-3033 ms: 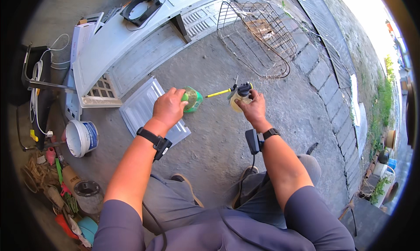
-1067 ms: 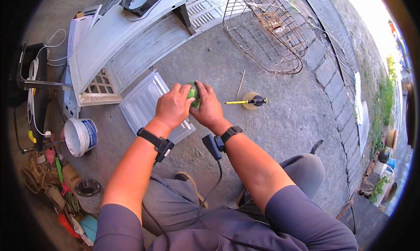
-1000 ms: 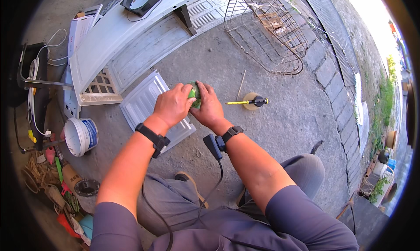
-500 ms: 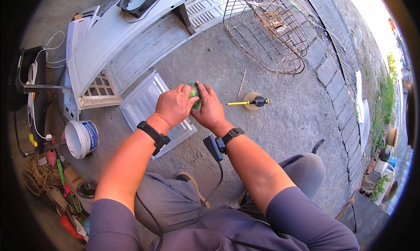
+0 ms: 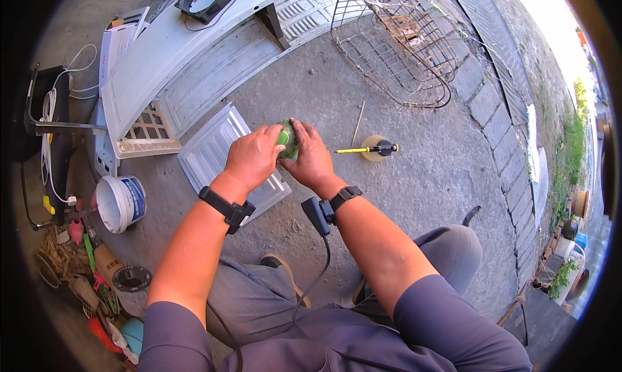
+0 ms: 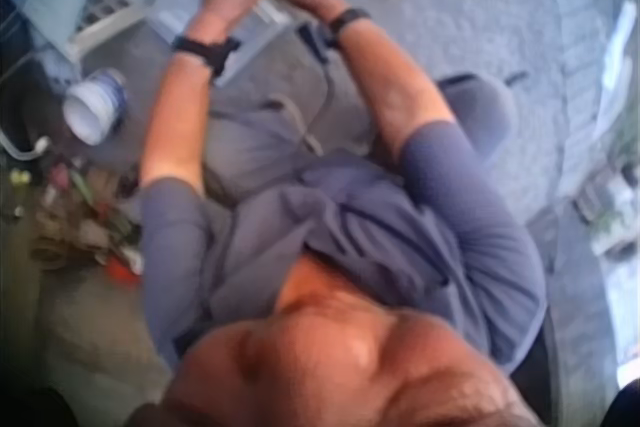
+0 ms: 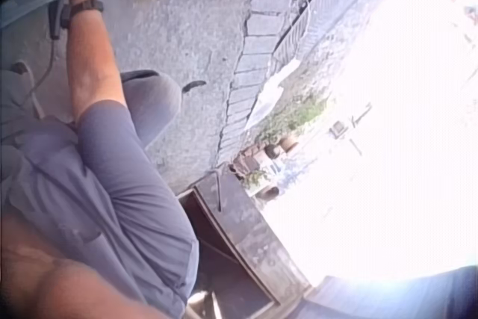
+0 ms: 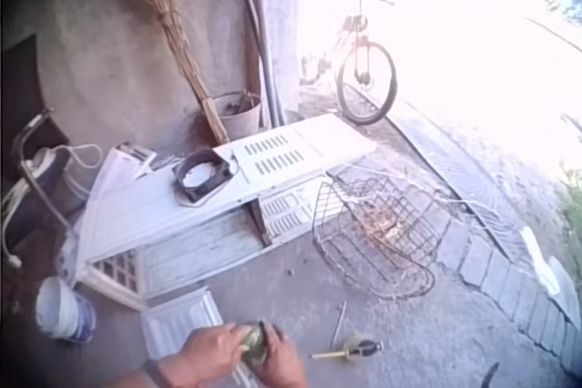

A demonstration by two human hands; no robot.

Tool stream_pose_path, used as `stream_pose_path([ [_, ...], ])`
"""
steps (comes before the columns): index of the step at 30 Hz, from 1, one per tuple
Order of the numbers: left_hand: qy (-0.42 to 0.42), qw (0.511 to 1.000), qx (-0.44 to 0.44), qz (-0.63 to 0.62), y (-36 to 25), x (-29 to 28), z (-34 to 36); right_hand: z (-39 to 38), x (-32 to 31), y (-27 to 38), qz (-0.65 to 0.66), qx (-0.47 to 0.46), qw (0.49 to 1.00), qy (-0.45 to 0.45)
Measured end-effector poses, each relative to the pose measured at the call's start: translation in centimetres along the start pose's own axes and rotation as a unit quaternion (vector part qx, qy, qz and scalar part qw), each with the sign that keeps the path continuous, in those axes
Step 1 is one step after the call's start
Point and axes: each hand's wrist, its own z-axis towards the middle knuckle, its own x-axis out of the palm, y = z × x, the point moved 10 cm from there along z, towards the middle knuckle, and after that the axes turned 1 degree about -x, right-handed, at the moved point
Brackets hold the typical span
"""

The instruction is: The person pours liquid from a green bottle into a small spray bottle, then walks to a bicycle repair area. They wipe the spray bottle and its nozzle with a cloth, then walk back toward the starting area.

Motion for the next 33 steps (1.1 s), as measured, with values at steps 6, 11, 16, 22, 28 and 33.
stream_pose_path([
  [6, 0.051, 0.992, -0.116, 0.02, 0.9, 0.9, 0.6, 0.0, 0.0, -0.5, -0.003, 0.006, 1.0, -0.007],
  [11, -0.006, 1.0, -0.006, 0.007, -1.1, -1.6, 0.5, 0.1, -0.1, -0.4, -0.001, 0.001, 1.0, -0.011],
  [16, 0.029, 0.999, -0.04, -0.012, 0.7, 0.2, 0.3, -0.1, -0.1, -0.1, 0.001, -0.004, 1.0, -0.013],
  [22, 0.015, 0.998, -0.061, -0.005, -0.2, -0.7, 0.8, 0.0, -0.2, -0.3, 0.002, 0.004, 1.0, -0.008],
  [28, 0.007, 1.0, -0.024, -0.007, 0.9, 0.5, 0.3, -0.1, -0.2, 0.4, 0.003, -0.007, 1.0, -0.013],
  [33, 0.051, 0.993, -0.103, 0.019, 0.7, 0.2, 1.0, -0.1, -0.4, -0.2, 0.011, 0.002, 1.0, -0.016],
])
